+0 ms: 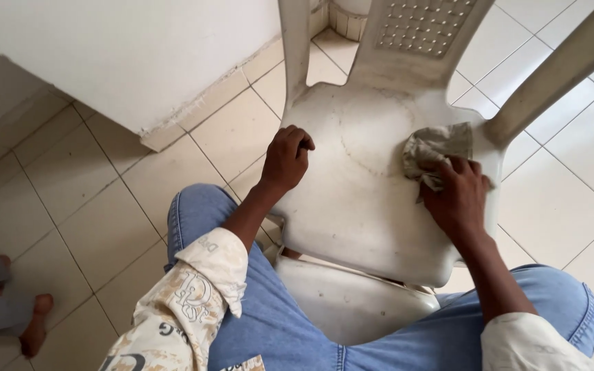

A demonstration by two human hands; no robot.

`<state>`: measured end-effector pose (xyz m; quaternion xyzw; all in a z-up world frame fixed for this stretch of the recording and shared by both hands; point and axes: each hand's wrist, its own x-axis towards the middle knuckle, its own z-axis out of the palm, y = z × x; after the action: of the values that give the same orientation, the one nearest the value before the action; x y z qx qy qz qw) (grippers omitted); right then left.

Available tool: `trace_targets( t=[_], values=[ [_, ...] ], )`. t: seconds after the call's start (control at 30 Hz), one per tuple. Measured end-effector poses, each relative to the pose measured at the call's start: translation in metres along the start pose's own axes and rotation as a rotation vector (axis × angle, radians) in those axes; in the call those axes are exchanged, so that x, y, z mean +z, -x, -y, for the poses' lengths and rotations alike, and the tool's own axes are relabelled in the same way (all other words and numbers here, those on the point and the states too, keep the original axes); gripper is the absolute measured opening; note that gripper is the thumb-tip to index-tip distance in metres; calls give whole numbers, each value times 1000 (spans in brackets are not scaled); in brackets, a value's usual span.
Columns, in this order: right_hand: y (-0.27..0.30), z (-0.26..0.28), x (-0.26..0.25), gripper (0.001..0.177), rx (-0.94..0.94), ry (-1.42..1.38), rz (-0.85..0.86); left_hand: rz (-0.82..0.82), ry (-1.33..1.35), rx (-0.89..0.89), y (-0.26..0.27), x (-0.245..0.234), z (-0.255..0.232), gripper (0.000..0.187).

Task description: Cleaning a white plastic chair using a cloth.

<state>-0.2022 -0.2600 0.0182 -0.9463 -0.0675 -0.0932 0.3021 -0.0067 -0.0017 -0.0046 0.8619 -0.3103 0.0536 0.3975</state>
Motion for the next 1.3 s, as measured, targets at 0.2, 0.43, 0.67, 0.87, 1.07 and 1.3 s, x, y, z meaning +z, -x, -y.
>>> trace_targets(
  t=[0.2, 0.43, 0.67, 0.87, 1.07, 1.3],
  values=[
    [-22, 3, -1, 48, -56, 3, -67, -6, 7, -14, -4, -3, -4, 15],
    [-24, -12, -14, 53, 205, 278, -193, 18, 10, -45, -4, -4, -5, 17],
    [-23, 36, 8, 54, 4, -188, 136, 0, -16, -36, -3, 1, -2, 16],
    [-26, 0, -5, 59, 136, 38, 22, -13, 21, -18, -3, -7, -3, 14],
    [-23, 18, -1, 61, 183, -1, 64, 2, -4, -18, -4, 0, -2, 15],
    [-26, -2, -14, 59, 265, 92, -50, -23, -5, 23, -2, -7, -2, 13]
  ],
)
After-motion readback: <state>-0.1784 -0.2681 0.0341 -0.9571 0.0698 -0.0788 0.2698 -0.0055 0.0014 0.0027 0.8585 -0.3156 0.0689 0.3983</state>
